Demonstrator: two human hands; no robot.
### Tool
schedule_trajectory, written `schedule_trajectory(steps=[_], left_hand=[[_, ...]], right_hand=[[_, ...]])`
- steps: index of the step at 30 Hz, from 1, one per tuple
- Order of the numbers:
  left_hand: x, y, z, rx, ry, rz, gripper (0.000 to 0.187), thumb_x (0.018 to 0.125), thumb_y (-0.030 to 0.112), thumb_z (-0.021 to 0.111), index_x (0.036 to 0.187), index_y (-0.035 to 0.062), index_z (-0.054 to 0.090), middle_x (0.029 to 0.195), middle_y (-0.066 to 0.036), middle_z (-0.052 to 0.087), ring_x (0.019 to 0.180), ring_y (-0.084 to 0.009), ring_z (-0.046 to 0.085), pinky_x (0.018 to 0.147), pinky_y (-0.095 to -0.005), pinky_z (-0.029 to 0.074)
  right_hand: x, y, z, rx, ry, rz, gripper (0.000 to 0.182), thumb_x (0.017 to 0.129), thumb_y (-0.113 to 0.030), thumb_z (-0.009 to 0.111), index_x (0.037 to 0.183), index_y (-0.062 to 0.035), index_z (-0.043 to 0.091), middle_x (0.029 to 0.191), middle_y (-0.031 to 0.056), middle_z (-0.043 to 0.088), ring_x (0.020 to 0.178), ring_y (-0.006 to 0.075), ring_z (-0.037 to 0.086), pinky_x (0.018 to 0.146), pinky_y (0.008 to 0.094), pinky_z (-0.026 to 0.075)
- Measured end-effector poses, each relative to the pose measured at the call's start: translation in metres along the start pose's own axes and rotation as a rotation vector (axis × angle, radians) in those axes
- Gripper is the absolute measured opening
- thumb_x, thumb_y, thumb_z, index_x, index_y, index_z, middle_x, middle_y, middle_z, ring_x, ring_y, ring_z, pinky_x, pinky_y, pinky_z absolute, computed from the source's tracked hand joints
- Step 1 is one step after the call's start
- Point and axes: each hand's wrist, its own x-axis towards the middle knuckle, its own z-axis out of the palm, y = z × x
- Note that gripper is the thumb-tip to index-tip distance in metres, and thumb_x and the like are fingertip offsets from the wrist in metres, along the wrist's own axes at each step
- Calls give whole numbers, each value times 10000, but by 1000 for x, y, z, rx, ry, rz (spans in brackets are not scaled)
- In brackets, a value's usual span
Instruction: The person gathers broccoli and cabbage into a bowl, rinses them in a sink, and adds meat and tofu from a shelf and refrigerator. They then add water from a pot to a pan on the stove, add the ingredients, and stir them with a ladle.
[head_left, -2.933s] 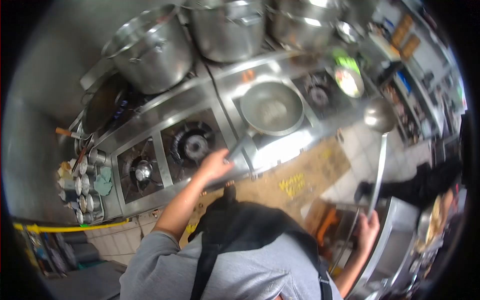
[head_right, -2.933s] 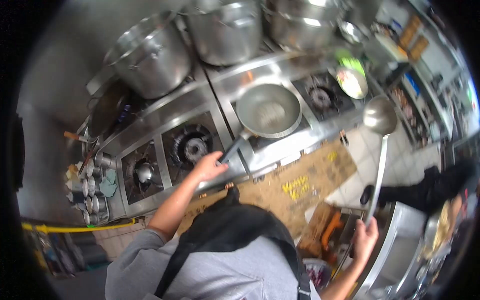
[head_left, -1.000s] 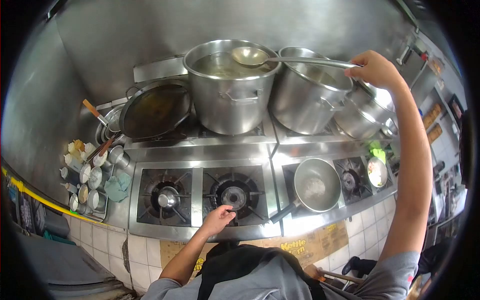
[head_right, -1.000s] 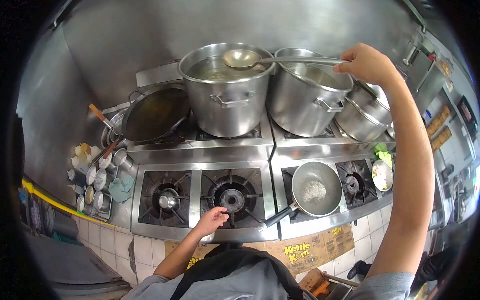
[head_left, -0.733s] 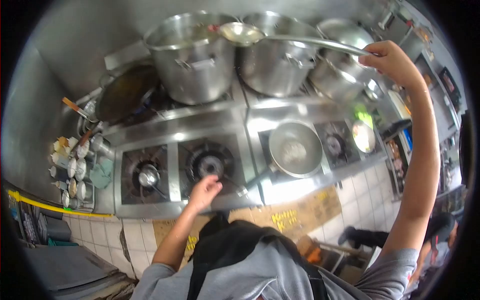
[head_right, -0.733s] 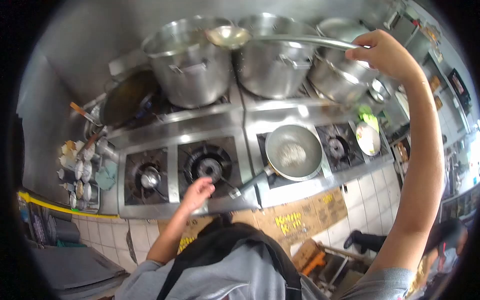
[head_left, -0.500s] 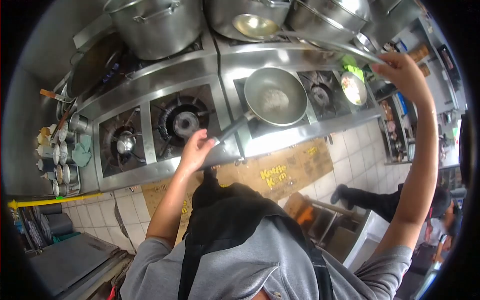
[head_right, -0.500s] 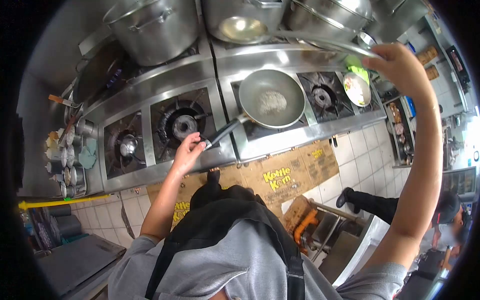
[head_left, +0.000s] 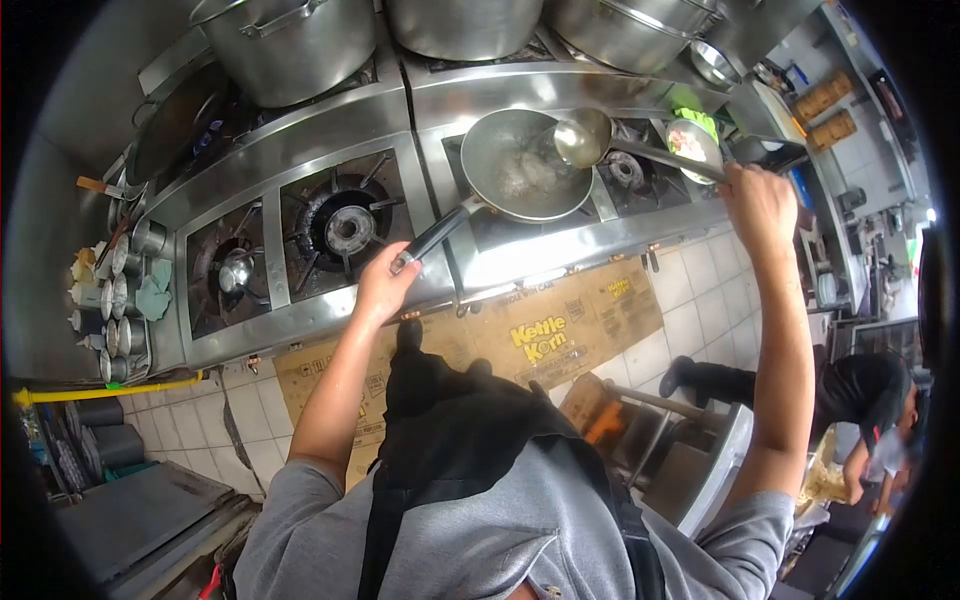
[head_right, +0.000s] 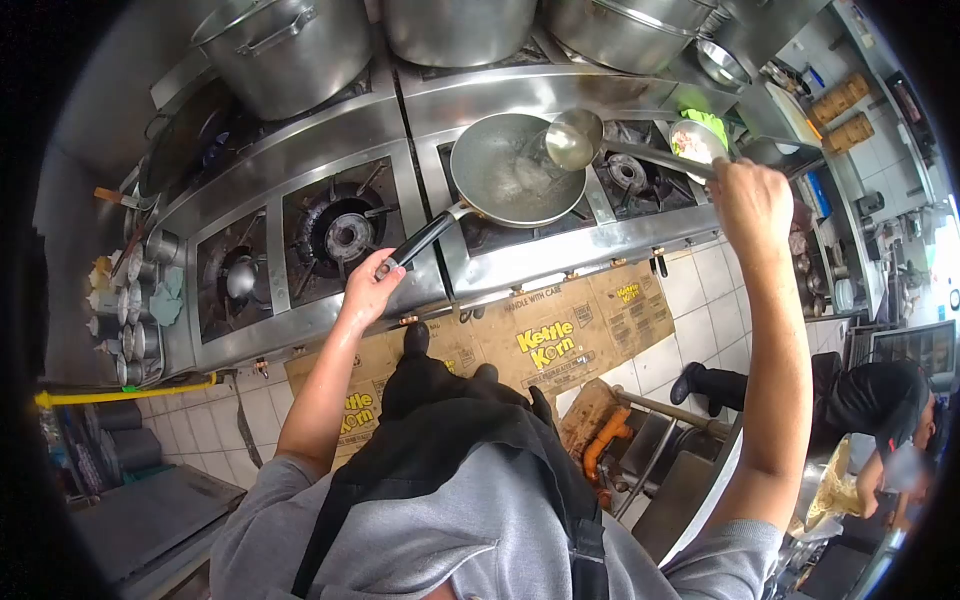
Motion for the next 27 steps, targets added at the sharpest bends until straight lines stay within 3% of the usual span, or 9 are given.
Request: schedule_trajectory(steps=[5,7,11,13,15,21,22,23,27], left_hand=[[-21,-19,-5,-239,197,107,352,876,289,704,1075,7,636,893,-69,676,800,-111,597,742,-300,487],[-44,-15,-38,88,-243,-246,286,910,268,669,1024,8,633,791,-26,633,696,-97,559,663,-255,473],[-93,-142,-53,506,-278,-157,365,860,378,688,984,37,655,802,-112,683,722,-194,639,701,-328,498],[-129,-169,-58,815,-290,-244,351,821,367,681,919,30,665,854,-174,683,824,-327,667,718,-423,503],[-153,-152,-68,811,-456,-523,358,818,357,664,960,29,681,945,-196,687,923,-329,671,757,-438,508],[-206,-271,-79,563,-301,-739,495,786,450,666,1065,41,677,1012,-232,674,965,-371,653,832,-426,511],[-205,-271,-83,541,-288,-798,521,785,454,663,1090,32,666,1034,-232,671,985,-374,647,850,-424,507],[-205,-275,-84,516,-280,-858,547,785,458,660,1114,22,656,1056,-232,669,1006,-377,641,868,-422,504],[-200,-291,-86,430,-58,-812,569,788,446,653,1152,9,639,1093,-227,664,1040,-372,630,903,-411,493]], right_hand=[[1,18,-22,-205,202,-16,203,842,-199,637,1042,-165,652,830,17,629,843,200,625,721,357,460],[6,36,-36,-293,276,-20,261,847,-202,634,1106,-185,651,847,0,625,860,181,618,719,356,465],[13,71,-105,-408,430,49,296,873,-182,607,1168,-176,634,994,-11,667,953,193,629,796,360,493],[48,161,-82,510,624,4,225,882,-175,614,1098,-145,672,964,68,681,926,205,646,764,354,506],[42,59,-210,-338,389,355,306,765,-289,706,992,-89,749,826,179,706,715,286,670,678,366,519],[159,28,-262,-68,758,44,391,778,-466,634,943,-134,755,827,95,719,685,276,673,597,419,513],[279,96,-192,483,1011,-224,417,758,-520,621,930,-166,759,821,76,722,702,276,676,615,425,517],[233,-2,-259,-176,851,48,392,776,-506,615,924,-171,756,800,72,719,708,277,676,607,417,514],[296,-113,-273,-73,915,-123,159,790,-294,635,756,-156,705,714,86,672,705,291,655,626,434,482]])
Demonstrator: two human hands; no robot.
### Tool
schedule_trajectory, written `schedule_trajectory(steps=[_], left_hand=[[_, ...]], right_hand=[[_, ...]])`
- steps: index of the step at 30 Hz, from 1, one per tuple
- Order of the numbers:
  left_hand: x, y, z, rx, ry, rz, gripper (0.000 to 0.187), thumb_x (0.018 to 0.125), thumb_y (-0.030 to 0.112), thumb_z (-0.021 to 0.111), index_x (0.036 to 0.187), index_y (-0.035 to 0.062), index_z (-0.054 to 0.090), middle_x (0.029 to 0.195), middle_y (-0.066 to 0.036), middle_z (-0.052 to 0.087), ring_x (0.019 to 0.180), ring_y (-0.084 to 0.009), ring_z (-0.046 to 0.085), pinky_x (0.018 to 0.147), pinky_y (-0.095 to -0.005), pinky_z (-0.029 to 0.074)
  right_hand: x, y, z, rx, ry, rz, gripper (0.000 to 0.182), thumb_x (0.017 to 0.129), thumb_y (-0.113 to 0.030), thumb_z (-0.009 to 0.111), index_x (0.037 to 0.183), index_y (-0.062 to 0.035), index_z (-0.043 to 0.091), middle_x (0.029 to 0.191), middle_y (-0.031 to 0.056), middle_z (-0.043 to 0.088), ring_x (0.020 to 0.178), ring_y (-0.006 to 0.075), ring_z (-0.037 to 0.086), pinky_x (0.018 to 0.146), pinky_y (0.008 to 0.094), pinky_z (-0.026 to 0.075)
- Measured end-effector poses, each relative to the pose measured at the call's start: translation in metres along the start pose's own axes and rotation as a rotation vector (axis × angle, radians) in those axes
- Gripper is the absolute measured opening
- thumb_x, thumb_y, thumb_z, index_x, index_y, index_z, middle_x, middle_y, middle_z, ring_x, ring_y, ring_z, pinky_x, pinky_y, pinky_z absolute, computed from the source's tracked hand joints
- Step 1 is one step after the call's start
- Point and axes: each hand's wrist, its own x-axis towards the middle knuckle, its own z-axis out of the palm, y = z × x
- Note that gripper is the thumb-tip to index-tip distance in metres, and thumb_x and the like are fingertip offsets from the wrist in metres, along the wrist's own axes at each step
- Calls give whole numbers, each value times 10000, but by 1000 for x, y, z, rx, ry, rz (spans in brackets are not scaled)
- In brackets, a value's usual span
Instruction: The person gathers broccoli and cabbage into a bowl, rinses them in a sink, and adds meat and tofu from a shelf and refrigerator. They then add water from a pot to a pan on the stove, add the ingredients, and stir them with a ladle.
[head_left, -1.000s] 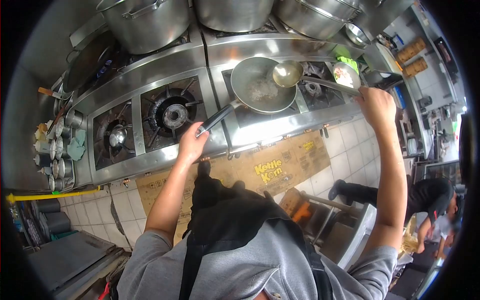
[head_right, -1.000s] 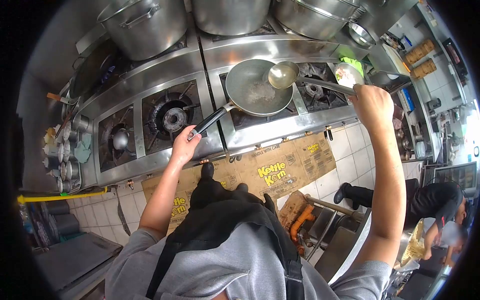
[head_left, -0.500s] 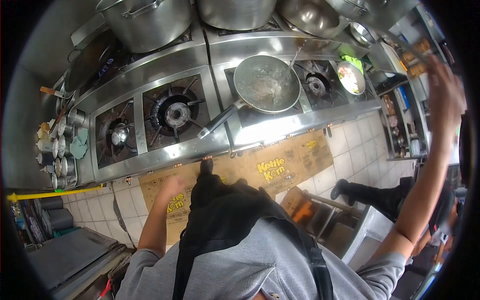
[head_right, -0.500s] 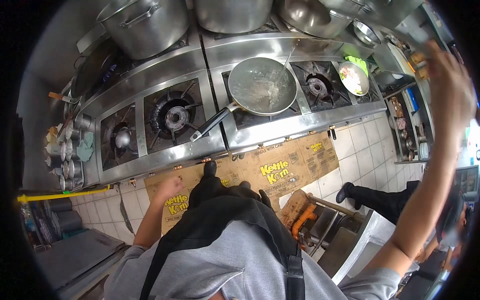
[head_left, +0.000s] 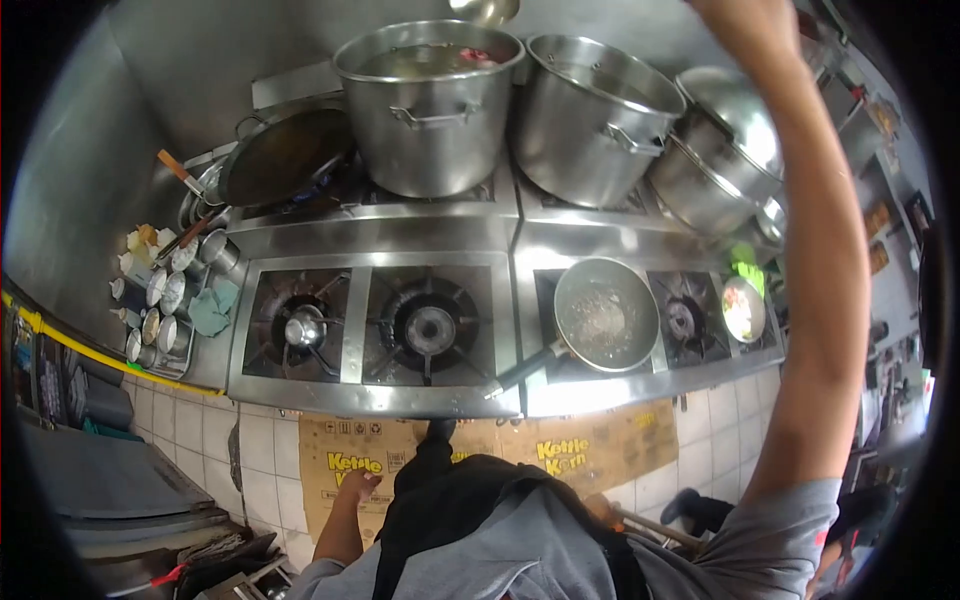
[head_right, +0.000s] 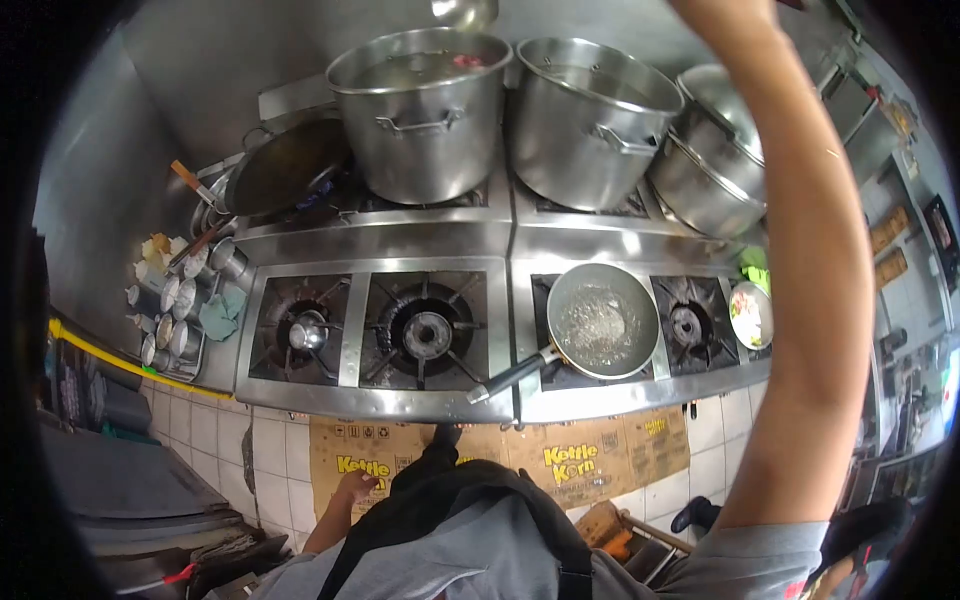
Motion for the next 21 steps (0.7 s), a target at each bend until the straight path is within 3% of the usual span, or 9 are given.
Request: schedule_trajectory(steps=[2,5,8,10,11,15,18,20,21], left_hand=[[-8,11,-9,-48,1,21,553,794,438,645,1146,11,648,1104,-219,666,1058,-358,627,925,-407,483],[-12,19,-21,-119,-25,27,534,796,429,644,1135,16,653,1105,-217,665,1069,-353,623,925,-405,483],[-5,9,-21,-117,19,23,525,794,430,648,1133,29,656,1108,-213,664,1074,-349,621,928,-405,482],[-3,0,-23,-97,65,13,521,792,431,651,1134,38,657,1113,-210,663,1076,-348,619,930,-405,481],[-3,-4,-25,-110,34,-18,522,793,433,651,1137,41,655,1124,-209,659,1083,-348,615,934,-408,479],[11,-22,-30,-120,-47,-107,539,791,439,653,1152,39,647,1154,-208,648,1099,-352,607,942,-417,476],[18,-29,-33,-113,7,-81,549,788,445,652,1154,36,643,1155,-211,646,1104,-356,603,946,-418,473],[15,-21,-41,-121,1,-73,550,790,446,650,1155,34,641,1152,-213,646,1102,-359,604,949,-418,471],[13,-16,-46,-128,-4,-62,551,791,447,648,1155,33,639,1150,-214,647,1100,-361,604,952,-418,468]], right_hand=[[26,-32,25,-27,-74,-56,118,740,-200,629,665,-128,685,685,99,665,695,263,662,631,406,469],[38,-72,54,-20,48,-147,109,715,-172,624,635,-121,677,687,105,667,699,249,667,623,395,469],[50,-104,57,29,-112,-218,122,733,-196,639,639,-127,679,692,93,668,703,253,661,631,390,470],[56,-118,49,122,-459,-161,188,852,-199,644,1006,-114,709,902,122,687,888,258,660,758,366,517],[56,-121,51,169,-469,-133,191,823,-251,671,924,-99,728,870,132,694,895,290,662,766,386,516],[50,-115,68,339,-547,-79,241,805,-287,685,943,-94,727,887,123,699,893,301,660,777,406,514],[47,-106,75,385,-752,8,324,817,-382,676,971,-102,726,981,111,704,978,277,659,872,403,502],[41,-92,93,459,-763,70,365,763,-386,709,936,-64,727,835,110,696,827,271,668,740,390,502],[38,-85,97,538,-758,95,362,769,-376,710,885,-34,719,689,105,651,666,226,638,640,360,480]])
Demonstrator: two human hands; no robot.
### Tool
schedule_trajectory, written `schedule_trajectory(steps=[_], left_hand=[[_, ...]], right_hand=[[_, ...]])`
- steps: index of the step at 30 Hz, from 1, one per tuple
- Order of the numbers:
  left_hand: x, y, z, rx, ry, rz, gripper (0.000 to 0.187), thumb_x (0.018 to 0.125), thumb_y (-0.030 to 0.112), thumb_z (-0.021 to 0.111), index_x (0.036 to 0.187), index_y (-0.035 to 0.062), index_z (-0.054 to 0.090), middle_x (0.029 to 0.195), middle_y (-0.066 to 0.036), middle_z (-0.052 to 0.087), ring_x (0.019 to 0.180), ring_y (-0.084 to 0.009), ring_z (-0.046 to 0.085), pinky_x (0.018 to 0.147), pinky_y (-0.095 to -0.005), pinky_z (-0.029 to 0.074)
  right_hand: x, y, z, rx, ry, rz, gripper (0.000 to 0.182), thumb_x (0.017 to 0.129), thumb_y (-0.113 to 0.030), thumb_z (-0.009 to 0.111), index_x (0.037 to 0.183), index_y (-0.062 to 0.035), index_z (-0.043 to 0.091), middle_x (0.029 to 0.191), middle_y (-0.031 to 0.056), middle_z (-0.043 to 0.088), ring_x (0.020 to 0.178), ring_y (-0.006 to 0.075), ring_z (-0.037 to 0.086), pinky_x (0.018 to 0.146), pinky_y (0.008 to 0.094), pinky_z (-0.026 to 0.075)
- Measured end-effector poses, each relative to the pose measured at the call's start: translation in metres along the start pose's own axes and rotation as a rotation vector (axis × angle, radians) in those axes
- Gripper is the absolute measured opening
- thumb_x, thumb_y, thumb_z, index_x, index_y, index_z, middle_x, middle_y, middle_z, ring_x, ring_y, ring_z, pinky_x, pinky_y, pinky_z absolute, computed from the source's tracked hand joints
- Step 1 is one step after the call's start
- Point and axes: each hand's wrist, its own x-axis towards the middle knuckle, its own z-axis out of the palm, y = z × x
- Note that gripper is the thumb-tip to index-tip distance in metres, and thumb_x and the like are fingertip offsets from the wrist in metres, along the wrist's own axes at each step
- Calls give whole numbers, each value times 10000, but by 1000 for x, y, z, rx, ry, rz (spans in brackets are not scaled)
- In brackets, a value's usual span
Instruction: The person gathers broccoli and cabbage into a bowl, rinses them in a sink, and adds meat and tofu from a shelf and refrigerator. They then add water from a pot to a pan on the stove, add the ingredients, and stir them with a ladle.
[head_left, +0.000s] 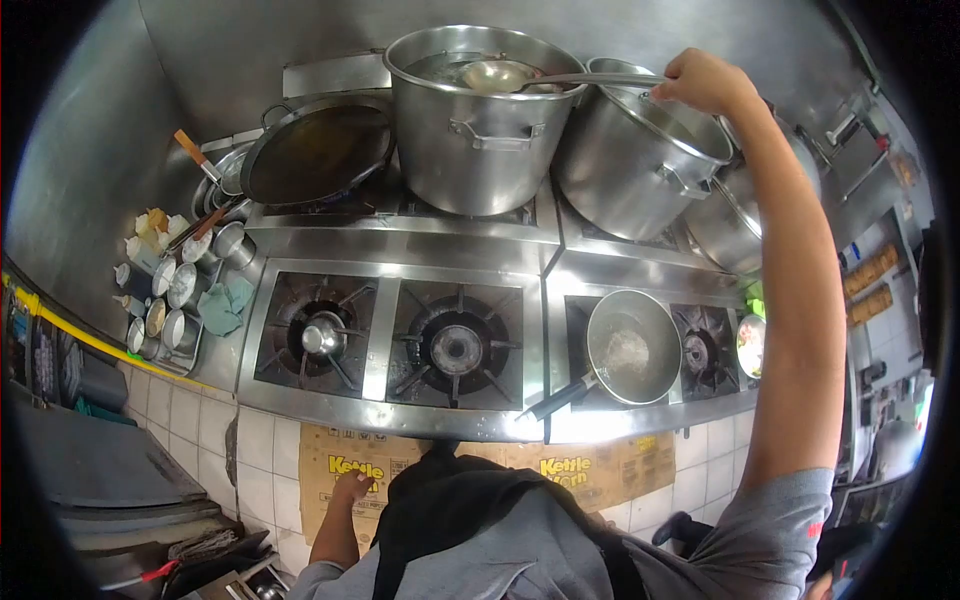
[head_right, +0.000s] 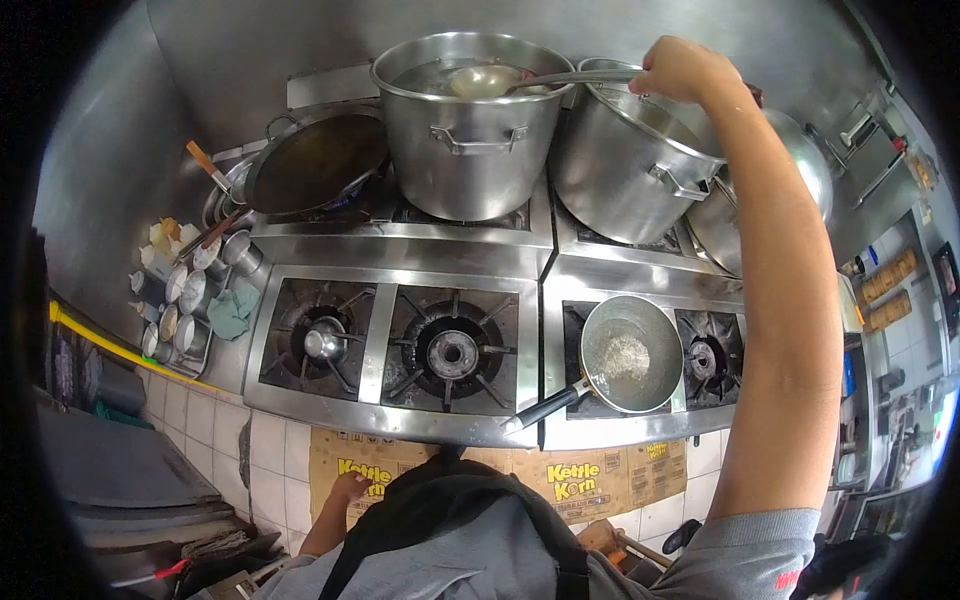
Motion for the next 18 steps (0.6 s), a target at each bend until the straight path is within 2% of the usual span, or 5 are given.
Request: schedule_trajectory(steps=[3,4,8,15,18], left_hand=[[11,-1,5,8,67,76,520,800,433,643,1136,36,647,1137,-214,651,1092,-359,609,947,-418,470],[15,-2,6,15,65,79,520,800,433,643,1136,36,647,1137,-214,651,1092,-359,609,947,-418,470],[13,4,4,0,4,72,484,795,414,646,1110,47,657,1100,-208,665,1056,-338,629,912,-410,487],[-9,35,1,36,-80,36,416,793,385,664,1021,38,680,1015,-198,685,962,-344,654,852,-402,498],[-10,47,6,249,-51,229,377,817,368,619,950,20,673,933,-216,676,872,-362,657,792,-417,497]], right_hand=[[-3,29,-7,140,-104,1,349,780,-350,706,846,-7,705,569,76,576,528,169,551,552,337,433],[-5,45,-6,222,-104,-32,317,793,-326,704,822,-10,701,532,31,529,480,114,479,465,303,358],[-49,73,-32,294,-117,89,274,830,-343,688,793,-71,697,521,-26,458,447,48,382,394,250,240],[-159,136,-51,321,-145,147,342,850,-434,661,827,-94,692,546,-31,434,392,47,305,349,255,208],[-218,167,-33,320,-168,179,343,851,-417,673,830,-74,688,552,-32,437,445,44,347,412,254,274]])
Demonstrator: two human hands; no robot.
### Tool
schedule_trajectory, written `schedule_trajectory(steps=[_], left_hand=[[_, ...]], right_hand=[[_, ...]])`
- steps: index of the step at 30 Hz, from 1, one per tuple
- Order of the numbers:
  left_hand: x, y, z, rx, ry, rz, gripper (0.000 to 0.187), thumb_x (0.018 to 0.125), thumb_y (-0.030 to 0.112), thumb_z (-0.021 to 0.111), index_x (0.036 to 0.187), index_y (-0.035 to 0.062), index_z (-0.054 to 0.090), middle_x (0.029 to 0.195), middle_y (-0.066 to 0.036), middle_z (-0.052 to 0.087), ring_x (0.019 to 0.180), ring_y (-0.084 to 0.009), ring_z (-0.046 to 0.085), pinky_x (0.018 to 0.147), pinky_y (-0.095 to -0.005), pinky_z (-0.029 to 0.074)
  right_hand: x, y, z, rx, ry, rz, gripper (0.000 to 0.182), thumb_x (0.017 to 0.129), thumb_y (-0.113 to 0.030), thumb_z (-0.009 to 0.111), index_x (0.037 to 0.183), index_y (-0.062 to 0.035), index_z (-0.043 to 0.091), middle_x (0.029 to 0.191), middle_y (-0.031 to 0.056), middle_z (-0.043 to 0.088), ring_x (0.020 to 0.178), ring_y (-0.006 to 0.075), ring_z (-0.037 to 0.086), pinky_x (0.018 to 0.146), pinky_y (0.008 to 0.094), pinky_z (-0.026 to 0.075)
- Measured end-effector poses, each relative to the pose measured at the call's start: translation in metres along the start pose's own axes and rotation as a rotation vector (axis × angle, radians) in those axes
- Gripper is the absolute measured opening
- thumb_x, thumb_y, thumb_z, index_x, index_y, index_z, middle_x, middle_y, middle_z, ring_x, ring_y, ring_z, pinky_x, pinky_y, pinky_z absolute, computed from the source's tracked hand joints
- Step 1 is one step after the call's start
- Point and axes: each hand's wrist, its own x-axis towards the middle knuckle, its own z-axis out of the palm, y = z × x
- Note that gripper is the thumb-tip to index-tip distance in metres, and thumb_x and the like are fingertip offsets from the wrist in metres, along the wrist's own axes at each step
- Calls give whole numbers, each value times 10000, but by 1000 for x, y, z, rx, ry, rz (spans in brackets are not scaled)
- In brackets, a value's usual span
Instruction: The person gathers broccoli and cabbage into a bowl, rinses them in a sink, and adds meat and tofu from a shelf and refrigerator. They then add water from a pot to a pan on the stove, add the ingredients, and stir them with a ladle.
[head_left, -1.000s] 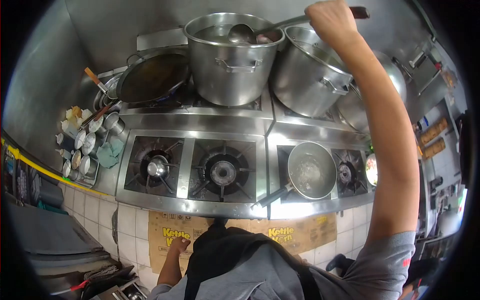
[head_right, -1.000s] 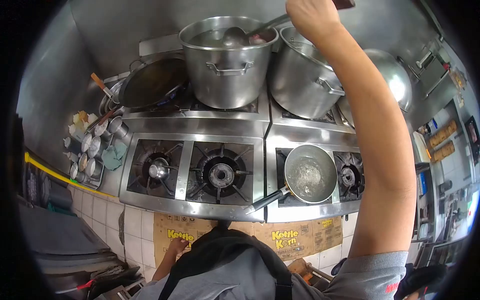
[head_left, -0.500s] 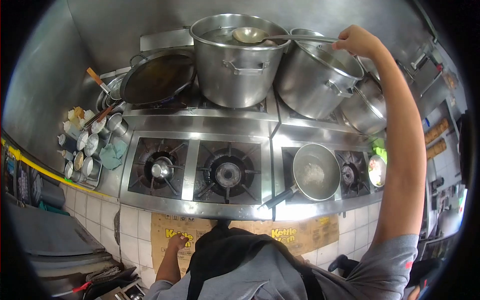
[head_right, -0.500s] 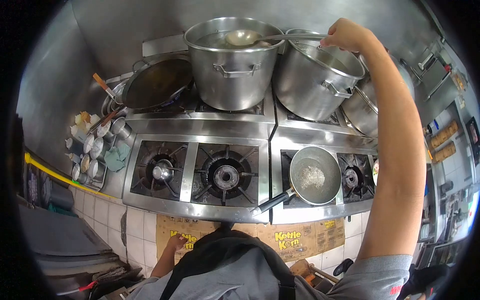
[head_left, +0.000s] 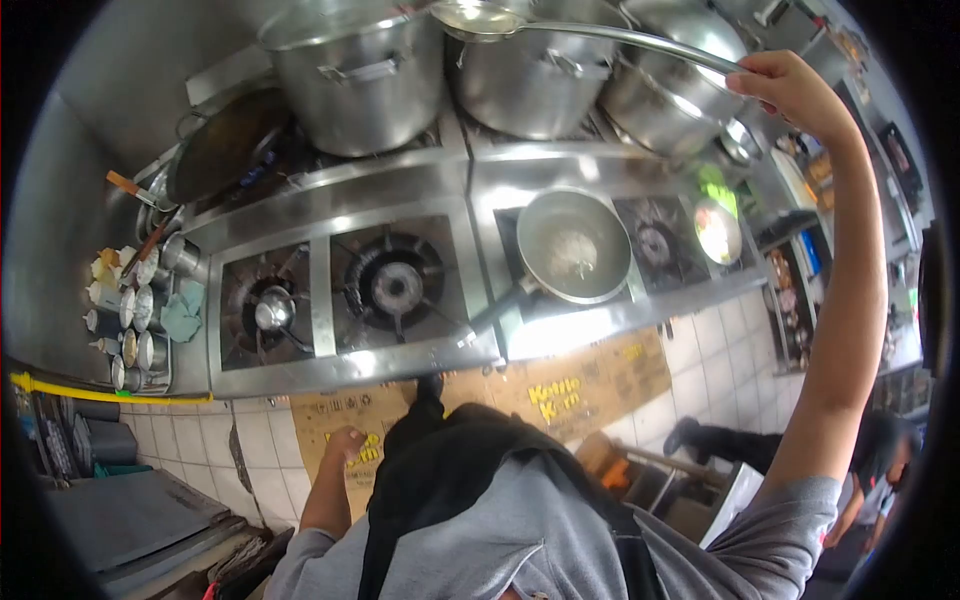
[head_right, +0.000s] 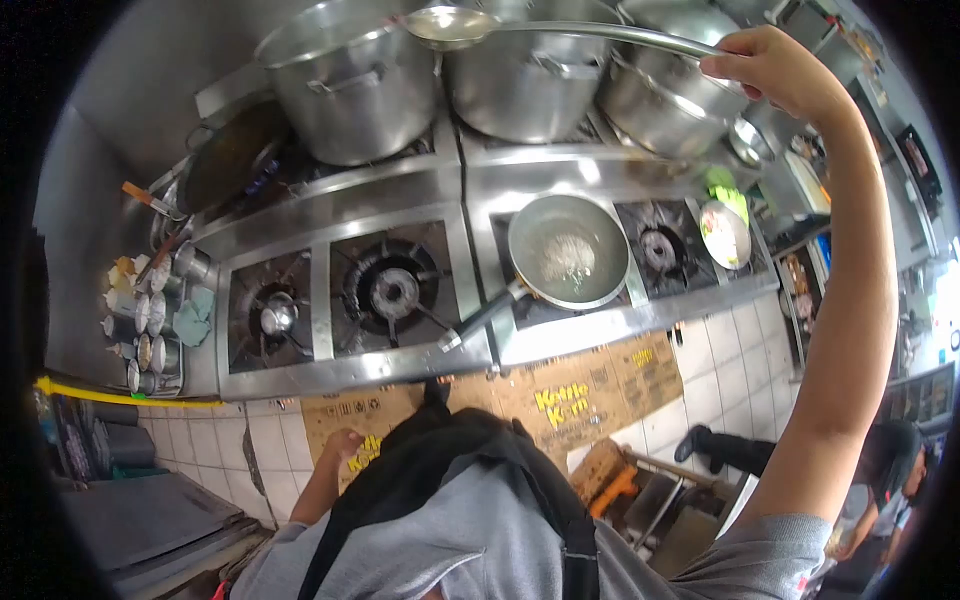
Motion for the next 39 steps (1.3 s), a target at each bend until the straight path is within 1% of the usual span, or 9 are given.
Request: schedule_trajectory(steps=[6,9,15,23,25,33,35,37,39], left_hand=[[10,26,14,93,-42,146,356,820,357,565,830,22,684,813,-200,667,810,-372,648,734,-429,497],[6,46,17,109,-56,182,341,818,351,578,841,31,692,788,-187,668,781,-356,654,714,-425,502],[6,70,19,49,-38,189,333,811,337,623,926,33,695,838,-163,696,798,-320,671,733,-404,516],[12,75,8,145,-42,209,287,844,326,656,898,44,671,783,-117,681,716,-249,643,684,-353,504],[17,67,-2,127,-80,182,311,810,340,632,944,68,702,868,-155,698,816,-306,672,749,-393,517],[31,32,-40,79,-24,60,296,803,330,638,871,48,697,835,-177,683,787,-310,666,723,-400,504],[31,24,-50,31,2,15,305,800,334,641,852,37,689,836,-188,678,799,-327,663,732,-408,500],[29,20,-60,26,89,59,322,803,347,640,860,34,688,856,-202,675,834,-353,657,757,-423,496],[35,10,-64,35,128,64,337,799,357,646,870,30,687,881,-206,678,862,-363,656,775,-419,498]], right_hand=[[-114,54,62,29,-38,156,262,843,-283,709,942,-40,716,625,-17,548,552,58,451,517,236,361],[-158,67,98,-256,31,227,326,805,-331,709,1031,-96,719,768,73,685,721,216,664,658,356,491],[-196,73,154,-533,70,223,233,803,-312,697,892,-98,679,766,130,657,783,330,650,692,433,502],[-212,85,91,-1057,442,129,246,871,-207,627,1115,-202,657,820,-8,604,798,181,602,696,337,456],[-214,91,37,-1239,601,-118,293,895,-179,622,1177,-252,656,890,-56,653,753,123,630,660,303,500],[-122,-34,-73,-1094,1018,-119,374,794,-467,637,914,-129,745,762,87,709,676,277,673,578,404,507],[-63,-87,-66,-1061,1003,369,370,783,-460,656,922,-129,746,818,81,723,677,273,676,596,415,520],[-4,-68,-79,-770,1055,-167,373,783,-465,656,921,-131,745,840,76,726,678,271,677,595,425,525],[45,-129,-55,-966,1126,-162,326,785,-419,656,919,-135,743,816,78,717,700,275,671,591,419,508]])
